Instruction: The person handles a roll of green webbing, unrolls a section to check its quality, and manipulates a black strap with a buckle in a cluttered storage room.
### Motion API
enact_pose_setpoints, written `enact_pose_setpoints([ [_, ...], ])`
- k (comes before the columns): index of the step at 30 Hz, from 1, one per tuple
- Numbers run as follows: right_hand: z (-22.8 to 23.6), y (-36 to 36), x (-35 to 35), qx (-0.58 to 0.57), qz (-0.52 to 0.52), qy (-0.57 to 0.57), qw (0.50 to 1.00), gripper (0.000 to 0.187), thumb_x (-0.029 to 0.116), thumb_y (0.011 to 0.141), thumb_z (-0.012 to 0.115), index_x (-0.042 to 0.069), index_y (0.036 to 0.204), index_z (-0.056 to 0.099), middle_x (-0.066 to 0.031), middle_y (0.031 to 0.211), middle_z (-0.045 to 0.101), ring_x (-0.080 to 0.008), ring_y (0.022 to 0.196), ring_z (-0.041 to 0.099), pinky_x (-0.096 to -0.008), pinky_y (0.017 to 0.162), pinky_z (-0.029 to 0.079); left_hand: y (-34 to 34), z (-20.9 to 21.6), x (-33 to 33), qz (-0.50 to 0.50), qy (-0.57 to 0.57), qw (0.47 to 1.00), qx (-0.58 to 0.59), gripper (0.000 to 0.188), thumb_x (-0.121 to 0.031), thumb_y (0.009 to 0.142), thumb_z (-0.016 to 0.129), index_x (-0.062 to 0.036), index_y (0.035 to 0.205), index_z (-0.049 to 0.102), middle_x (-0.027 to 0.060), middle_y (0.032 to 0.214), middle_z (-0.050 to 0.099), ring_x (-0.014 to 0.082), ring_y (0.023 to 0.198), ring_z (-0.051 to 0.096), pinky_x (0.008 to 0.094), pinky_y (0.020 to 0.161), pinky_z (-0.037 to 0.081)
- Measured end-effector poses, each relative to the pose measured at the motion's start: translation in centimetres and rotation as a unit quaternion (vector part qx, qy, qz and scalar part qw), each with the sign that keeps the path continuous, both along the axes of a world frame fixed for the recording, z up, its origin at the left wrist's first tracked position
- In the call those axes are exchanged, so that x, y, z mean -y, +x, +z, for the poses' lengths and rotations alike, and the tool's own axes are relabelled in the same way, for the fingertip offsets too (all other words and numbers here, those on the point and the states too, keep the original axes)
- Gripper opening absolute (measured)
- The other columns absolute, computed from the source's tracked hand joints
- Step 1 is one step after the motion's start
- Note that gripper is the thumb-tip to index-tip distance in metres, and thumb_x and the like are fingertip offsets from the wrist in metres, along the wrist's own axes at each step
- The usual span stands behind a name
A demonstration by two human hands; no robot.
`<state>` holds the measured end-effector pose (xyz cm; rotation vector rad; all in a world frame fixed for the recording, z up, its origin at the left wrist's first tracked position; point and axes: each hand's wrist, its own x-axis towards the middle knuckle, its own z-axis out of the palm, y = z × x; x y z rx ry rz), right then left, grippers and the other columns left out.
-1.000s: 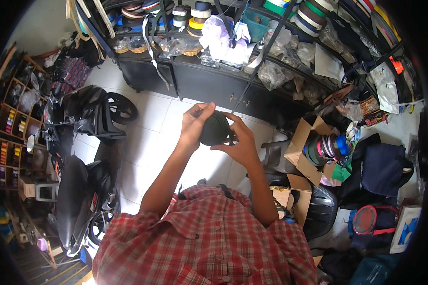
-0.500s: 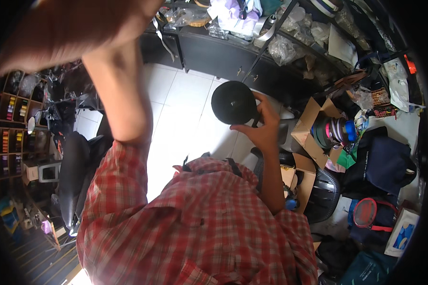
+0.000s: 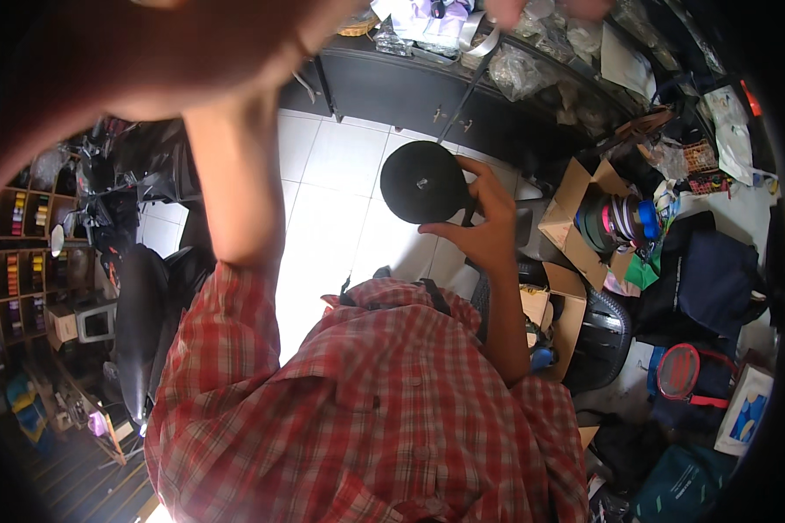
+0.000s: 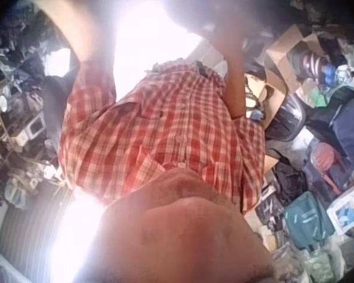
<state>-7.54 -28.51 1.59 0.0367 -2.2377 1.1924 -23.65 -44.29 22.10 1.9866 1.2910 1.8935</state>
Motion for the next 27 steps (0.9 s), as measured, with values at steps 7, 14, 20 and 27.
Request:
enact_pose_setpoints([
  [7,0.1,0.2,-0.6,0.012,-0.016,0.024,1.0,0.053,0.016,0.051,0.093,0.003,0.073,0.048,-0.0112,0.121,0.059,-0.0128,0.078,0.061,-0.0243,0.058,0.049,-1.6,-15.5,-3.7,-0.018,-0.404,0.915,-0.009,0.044,-0.032,0.088,0.068,0.0048,0.112,0.063,0.0142,0.11,0.065,0.0212,0.101,0.062,0.0347,0.087,0.05],
  [14,0.1,0.7,-0.3,0.09,-0.033,-0.027,0.995,0.04,0.014,0.063,0.087,0.0,0.078,0.052,-0.008,0.1,0.057,-0.0204,0.079,0.06,-0.0329,0.059,0.048,-0.2,-17.1,-2.8,0.071,-0.362,0.917,0.151,0.029,-0.026,0.084,0.072,-0.0008,0.099,0.069,0.0105,0.091,0.069,0.0162,0.085,0.064,0.0291,0.077,0.05],
  [20,1.5,0.7,-1.7,0.042,-0.039,0.078,0.995,0.017,0.0,0.074,0.07,0.0,0.079,0.054,-0.0095,0.082,0.057,-0.0254,0.071,0.056,-0.0346,0.062,0.046,0.2,-17.1,-2.2,0.124,-0.344,0.917,0.161,0.024,-0.021,0.085,0.071,-0.0003,0.097,0.068,0.0074,0.09,0.068,0.0135,0.084,0.063,0.0274,0.077,0.049],
  [27,0.5,0.4,0.0,0.05,-0.014,0.138,0.989,0.014,-0.001,0.072,0.069,-0.001,0.073,0.055,-0.01,0.098,0.059,-0.0236,0.076,0.06,-0.0327,0.061,0.049,-0.3,-17.3,-2.7,0.145,-0.29,0.908,0.266,0.028,-0.025,0.087,0.071,0.0008,0.097,0.069,0.0062,0.084,0.068,0.0107,0.079,0.062,0.0254,0.072,0.049],
])
